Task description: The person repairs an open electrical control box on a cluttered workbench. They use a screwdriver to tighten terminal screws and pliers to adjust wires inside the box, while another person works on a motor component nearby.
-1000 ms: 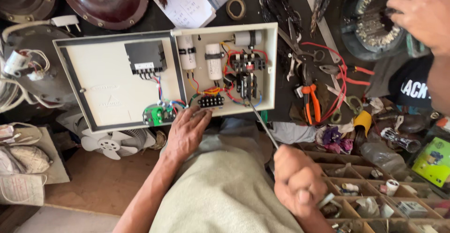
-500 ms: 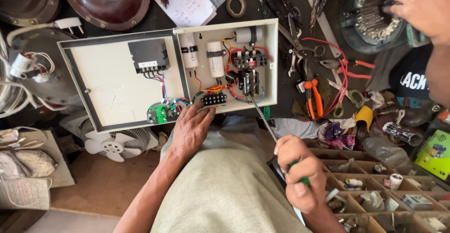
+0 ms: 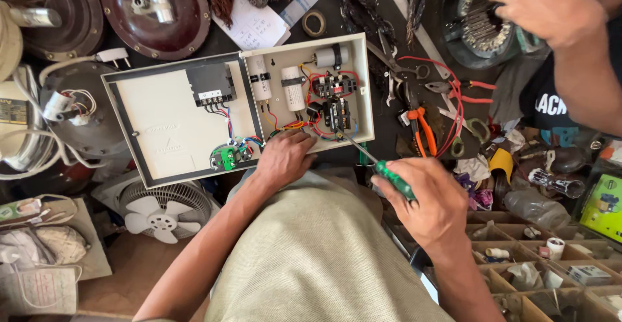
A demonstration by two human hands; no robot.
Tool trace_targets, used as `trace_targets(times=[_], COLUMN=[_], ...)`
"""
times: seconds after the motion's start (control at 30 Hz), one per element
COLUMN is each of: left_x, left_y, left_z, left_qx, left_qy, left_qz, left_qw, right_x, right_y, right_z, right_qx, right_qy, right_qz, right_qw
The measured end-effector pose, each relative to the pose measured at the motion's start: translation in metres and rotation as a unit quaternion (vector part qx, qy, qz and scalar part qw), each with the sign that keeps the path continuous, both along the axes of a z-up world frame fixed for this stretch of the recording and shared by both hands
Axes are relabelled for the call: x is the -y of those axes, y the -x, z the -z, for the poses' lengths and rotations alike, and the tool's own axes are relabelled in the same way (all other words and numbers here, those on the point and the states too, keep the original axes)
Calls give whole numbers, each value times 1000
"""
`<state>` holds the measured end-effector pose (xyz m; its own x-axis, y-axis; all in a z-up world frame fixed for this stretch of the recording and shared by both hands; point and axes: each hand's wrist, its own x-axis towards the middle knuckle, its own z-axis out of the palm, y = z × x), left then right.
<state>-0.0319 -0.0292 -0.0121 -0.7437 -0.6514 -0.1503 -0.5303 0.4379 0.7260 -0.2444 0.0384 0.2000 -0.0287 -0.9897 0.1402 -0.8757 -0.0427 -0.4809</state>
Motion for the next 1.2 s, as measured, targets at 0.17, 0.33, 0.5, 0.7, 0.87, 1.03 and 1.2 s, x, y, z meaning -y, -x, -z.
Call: trace_targets(times=[0.17,0.33,0.5,0.7,0.87,1.03,1.2], left_x=[-10,-6,10,9,6,-5,-9], left_y=[22,38,44,54,61,67,66], left_z=[41,97,122,132,148,163,162], left_qx=[14,-42,-74,-125,-83,-112,-83], left_qy=[-110,-180,-328,-588,-627,-603,-572], left_qz=[64,127,133,-65,-184,-222,-245], left_qw=[992,975,932,796,753,758,779], right_x=[-5,-14,-21,-16,-11,-4,-3], right_y=[1,2,7,13,23,29,27], right_z=[18,37,42,48,46,45,41], right_qx=[38,28,87,56,115,83,112], right_qy=[64,119,85,104,71,90,66], right_qz=[-77,-64,-51,-62,-73,-95,-105], right_qw=[994,990,991,991,988,988,986])
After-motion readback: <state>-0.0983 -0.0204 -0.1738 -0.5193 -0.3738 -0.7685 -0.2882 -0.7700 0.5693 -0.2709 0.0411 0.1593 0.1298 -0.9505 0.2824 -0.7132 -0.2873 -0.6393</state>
